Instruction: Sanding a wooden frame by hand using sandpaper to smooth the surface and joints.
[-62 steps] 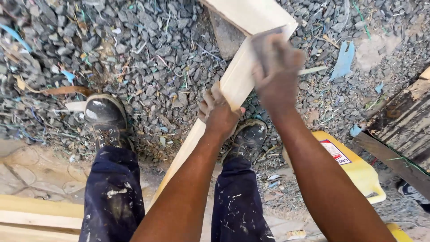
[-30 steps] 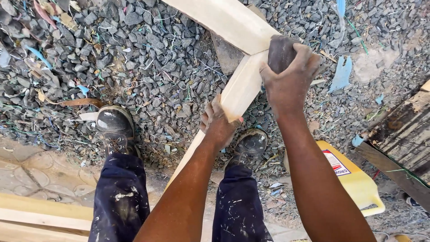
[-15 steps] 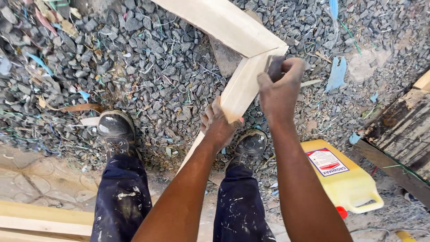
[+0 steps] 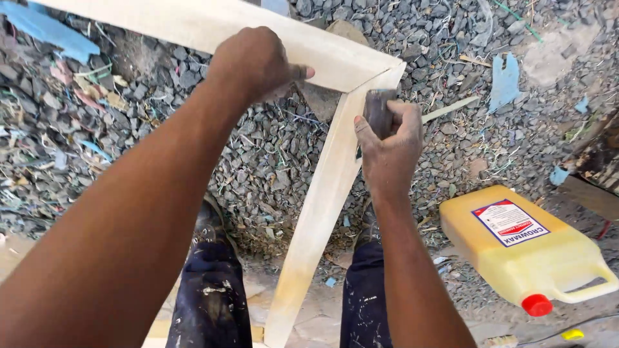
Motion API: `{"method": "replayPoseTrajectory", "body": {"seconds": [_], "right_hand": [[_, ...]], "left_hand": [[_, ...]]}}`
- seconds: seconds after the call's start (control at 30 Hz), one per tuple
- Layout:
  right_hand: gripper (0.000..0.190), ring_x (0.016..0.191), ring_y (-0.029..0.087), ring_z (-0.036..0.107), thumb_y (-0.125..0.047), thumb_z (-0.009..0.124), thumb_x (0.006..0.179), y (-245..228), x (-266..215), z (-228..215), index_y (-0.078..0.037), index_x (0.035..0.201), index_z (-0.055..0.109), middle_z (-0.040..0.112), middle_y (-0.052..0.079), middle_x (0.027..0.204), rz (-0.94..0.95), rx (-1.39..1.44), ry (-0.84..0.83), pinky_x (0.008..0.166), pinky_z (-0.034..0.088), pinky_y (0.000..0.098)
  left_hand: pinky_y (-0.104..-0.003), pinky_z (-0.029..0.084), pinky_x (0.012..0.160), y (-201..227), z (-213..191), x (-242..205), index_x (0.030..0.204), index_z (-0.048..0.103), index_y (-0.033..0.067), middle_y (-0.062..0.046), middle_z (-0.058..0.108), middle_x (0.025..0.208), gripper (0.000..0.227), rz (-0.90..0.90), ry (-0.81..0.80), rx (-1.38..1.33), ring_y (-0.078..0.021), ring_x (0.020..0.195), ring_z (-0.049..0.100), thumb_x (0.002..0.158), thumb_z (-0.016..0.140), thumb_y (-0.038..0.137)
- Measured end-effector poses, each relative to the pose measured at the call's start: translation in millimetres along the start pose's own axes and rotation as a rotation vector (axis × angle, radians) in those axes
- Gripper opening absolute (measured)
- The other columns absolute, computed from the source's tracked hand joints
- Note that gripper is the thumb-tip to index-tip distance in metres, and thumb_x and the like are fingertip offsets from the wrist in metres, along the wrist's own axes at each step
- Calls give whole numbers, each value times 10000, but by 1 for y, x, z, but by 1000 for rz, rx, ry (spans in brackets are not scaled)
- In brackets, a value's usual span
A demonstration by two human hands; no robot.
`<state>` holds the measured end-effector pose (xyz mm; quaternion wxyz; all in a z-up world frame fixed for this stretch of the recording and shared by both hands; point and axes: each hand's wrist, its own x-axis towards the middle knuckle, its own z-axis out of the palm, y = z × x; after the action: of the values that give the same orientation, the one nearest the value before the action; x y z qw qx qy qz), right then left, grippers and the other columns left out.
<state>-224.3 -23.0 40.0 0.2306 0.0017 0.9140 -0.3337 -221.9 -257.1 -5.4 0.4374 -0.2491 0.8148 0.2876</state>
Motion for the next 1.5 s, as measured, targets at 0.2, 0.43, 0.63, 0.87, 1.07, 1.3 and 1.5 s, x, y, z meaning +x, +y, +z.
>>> {"method": "replayPoseTrajectory", "body": {"seconds": [0.2,0.43,0.63,0.87,1.07,1.3,1.5], "right_hand": [[391,778,164,495,-222,747,924,15,-20,25,-75,1093,426,476,65,943,93,120,211,619,473,316],[557,1044,346,646,-415,637,946,2,-23,61,-26,1309,471,602,183,1212,144,59,316,849,530,445],[402,770,253,605,-187,619,927,4,-5,65,-69,1279,465,597,138,1005,182,134,351,607,508,379],[469,839,266,576,-224,657,1018,-29,5,67,4,1337,398,524,172,1020,286,264,402,648,533,328],[472,870,335,659,-289,685,982,-27,8,74,-35,1298,443,574,194,1014,274,130,414,704,548,431],[589,963,474,689,-344,735,936,-5,50,67,25,1290,443,617,278,1055,253,5,572,815,548,531],[426,808,343,691,-332,733,927,17,4,79,-122,1220,506,612,120,913,296,-8,423,642,515,421]], "left_hand": [[-299,431,459,20,-40,-1,698,660,69,-41,638,595,561,-198,-188,-293,-157,429,506,932,822,553],[-267,476,465,22,-42,3,699,676,97,-11,681,607,532,-225,-210,-258,-130,398,516,876,839,571],[-301,488,548,31,-52,-5,545,631,103,-18,627,505,692,-242,-235,-165,-144,393,539,914,750,676],[-314,485,452,19,-46,2,690,692,78,-44,601,494,579,-174,-203,-236,-155,362,560,925,714,607],[-308,483,430,21,-47,-3,720,695,54,-50,609,514,565,-191,-207,-262,-156,367,559,912,730,585],[-296,488,407,15,-42,2,779,707,19,-65,623,552,564,-201,-216,-309,-154,386,573,918,737,564],[-300,450,399,24,-52,-5,717,699,37,-60,585,498,575,-203,-217,-236,-157,347,534,924,727,573]]}}
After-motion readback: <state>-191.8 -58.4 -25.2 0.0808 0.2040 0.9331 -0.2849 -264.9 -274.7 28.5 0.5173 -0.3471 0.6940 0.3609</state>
